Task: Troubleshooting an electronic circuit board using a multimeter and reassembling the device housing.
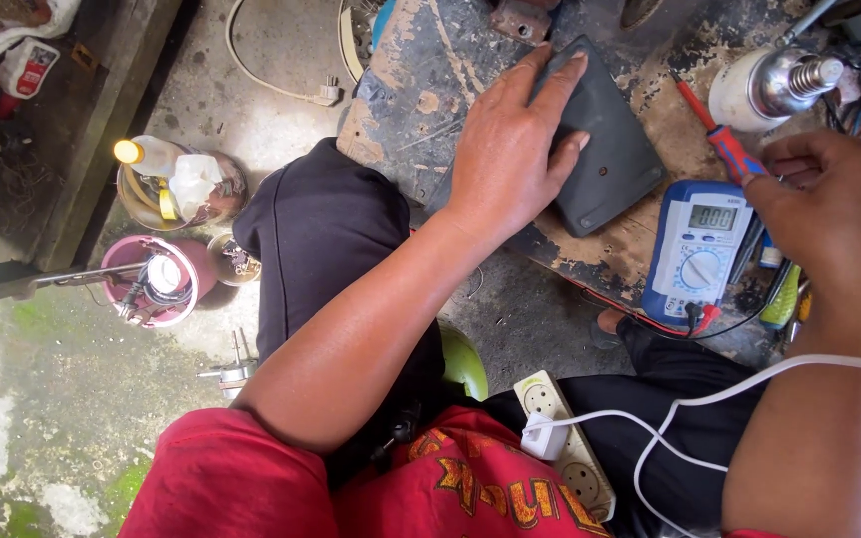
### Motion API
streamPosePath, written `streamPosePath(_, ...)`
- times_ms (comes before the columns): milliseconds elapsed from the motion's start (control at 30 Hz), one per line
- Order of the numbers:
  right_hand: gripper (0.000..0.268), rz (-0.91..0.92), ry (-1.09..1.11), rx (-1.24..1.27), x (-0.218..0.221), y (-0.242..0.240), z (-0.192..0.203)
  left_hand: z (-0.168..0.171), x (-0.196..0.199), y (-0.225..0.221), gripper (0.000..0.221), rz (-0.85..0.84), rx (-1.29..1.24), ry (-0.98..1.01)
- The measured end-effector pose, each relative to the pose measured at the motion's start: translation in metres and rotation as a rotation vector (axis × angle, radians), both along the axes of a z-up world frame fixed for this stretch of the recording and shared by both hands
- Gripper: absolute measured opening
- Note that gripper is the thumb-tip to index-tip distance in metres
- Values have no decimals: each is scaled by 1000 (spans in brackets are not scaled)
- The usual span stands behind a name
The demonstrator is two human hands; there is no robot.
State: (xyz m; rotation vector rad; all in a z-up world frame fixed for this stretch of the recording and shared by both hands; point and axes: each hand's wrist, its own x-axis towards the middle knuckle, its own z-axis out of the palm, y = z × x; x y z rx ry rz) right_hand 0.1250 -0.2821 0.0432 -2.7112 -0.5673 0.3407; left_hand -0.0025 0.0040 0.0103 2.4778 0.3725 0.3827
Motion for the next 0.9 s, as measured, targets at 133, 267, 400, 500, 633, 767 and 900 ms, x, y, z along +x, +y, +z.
streamPosePath(133, 19, 35, -38, -3, 7, -10, -18, 0, -1, -1, 70, -4, -2, -16)
streamPosePath(267, 22, 26, -43, 188, 13, -31, -18, 6, 0, 0, 69, -19, -34, -41)
streamPosePath(400, 26, -69, -109, 290, 56, -143, -61, 8, 0, 1, 68, -29, -87, -63)
streamPosePath(500, 25, 42, -50, 300, 73, -230, -86, 10, 1, 3, 67, -47, -98, -60)
streamPosePath(633, 18, -156, 31, 199, 55, -218, -69, 12, 3, 4, 66, -57, -80, -71)
streamPosePath(767, 20, -113, -118, 192, 13, -147, -23, 14, 3, 4, 64, -61, -94, -34)
streamPosePath(900, 21, -58, 74, -152, -27, -50, 47, 14, 2, 4, 65, -80, -94, -53)
